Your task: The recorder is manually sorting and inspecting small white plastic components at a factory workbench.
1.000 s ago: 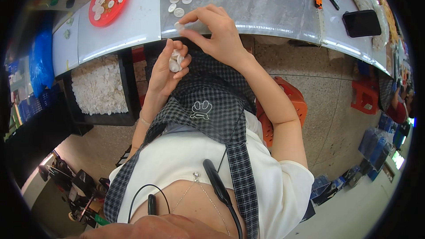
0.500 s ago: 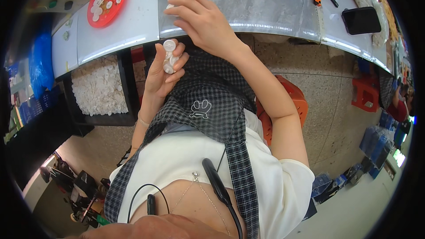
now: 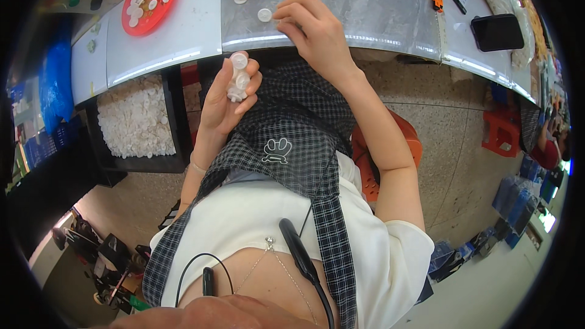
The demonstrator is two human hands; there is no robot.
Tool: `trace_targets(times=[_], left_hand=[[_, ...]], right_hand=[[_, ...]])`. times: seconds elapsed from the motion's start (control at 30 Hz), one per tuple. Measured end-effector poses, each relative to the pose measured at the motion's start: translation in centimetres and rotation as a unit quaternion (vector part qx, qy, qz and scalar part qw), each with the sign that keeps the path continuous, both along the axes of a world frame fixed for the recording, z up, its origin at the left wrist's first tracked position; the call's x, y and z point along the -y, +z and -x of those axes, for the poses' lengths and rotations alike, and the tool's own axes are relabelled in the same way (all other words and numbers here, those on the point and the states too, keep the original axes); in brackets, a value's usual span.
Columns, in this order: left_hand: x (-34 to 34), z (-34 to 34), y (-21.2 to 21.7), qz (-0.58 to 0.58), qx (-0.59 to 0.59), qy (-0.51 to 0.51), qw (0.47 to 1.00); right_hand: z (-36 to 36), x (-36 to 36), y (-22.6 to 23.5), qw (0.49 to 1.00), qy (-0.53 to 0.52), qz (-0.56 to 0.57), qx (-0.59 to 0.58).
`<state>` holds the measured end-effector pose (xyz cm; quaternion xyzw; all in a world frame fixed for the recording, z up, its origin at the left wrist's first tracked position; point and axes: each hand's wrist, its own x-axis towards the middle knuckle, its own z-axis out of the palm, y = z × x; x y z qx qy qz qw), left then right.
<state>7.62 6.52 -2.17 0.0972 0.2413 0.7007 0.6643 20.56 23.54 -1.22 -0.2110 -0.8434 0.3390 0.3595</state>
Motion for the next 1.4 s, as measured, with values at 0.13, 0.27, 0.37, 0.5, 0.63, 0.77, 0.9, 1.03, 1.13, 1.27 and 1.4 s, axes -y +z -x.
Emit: trace_targets(times=[0.13, 0.27, 0.37, 0.5, 0.63, 0.77, 0.9, 1.03, 1.13, 1.27, 1.4], left_hand=[[-0.5, -0.3, 0.4, 0.024, -0.070, 0.001, 0.997], [-1.1, -0.7, 0.9, 0.033, -0.096, -0.024, 0.995], [-1.1, -1.0, 0.5, 0.025, -0.064, -0.060, 0.996], [-1.0, -0.8, -0.1, -0.004, -0.065, -0.100, 0.993], [-0.8, -0.8, 0.2, 0.016, 0.006, -0.097, 0.995], [-0.8, -0.6, 0.1, 0.030, 0.055, -0.089, 0.994], [-0.7, -0.6, 0.0, 0.021, 0.049, -0.085, 0.995], [-0.7, -0.7, 0.0, 0.015, 0.049, -0.083, 0.995], [-0.8, -0.8, 0.4, 0.019, 0.012, -0.084, 0.996], [-1.0, -1.2, 0.7, 0.004, -0.057, -0.090, 0.994], [-0.8, -1.1, 0.2, 0.030, -0.059, -0.132, 0.989]], right_hand=[[-0.9, 0.8, 1.1, 0.996, -0.024, 0.080, -0.027], [-1.1, 2.6, 2.0, 0.958, 0.059, 0.258, -0.114], [-1.0, 3.8, 2.7, 0.962, 0.091, 0.244, -0.087], [-0.8, 3.6, 2.4, 0.980, 0.086, 0.167, -0.064], [-0.6, 1.3, 1.7, 0.999, 0.002, -0.051, -0.007], [-1.0, 1.1, 1.1, 0.984, -0.041, -0.156, 0.074], [-2.4, 1.5, 0.4, 0.985, 0.019, -0.148, 0.081], [-3.2, 1.7, 0.1, 0.990, 0.054, -0.115, 0.060], [-3.0, 2.4, 0.7, 0.983, 0.054, 0.172, -0.027], [-2.4, 3.6, 2.5, 0.940, 0.080, 0.321, -0.083], [-2.0, 4.4, 2.5, 0.973, 0.089, 0.211, 0.010]])
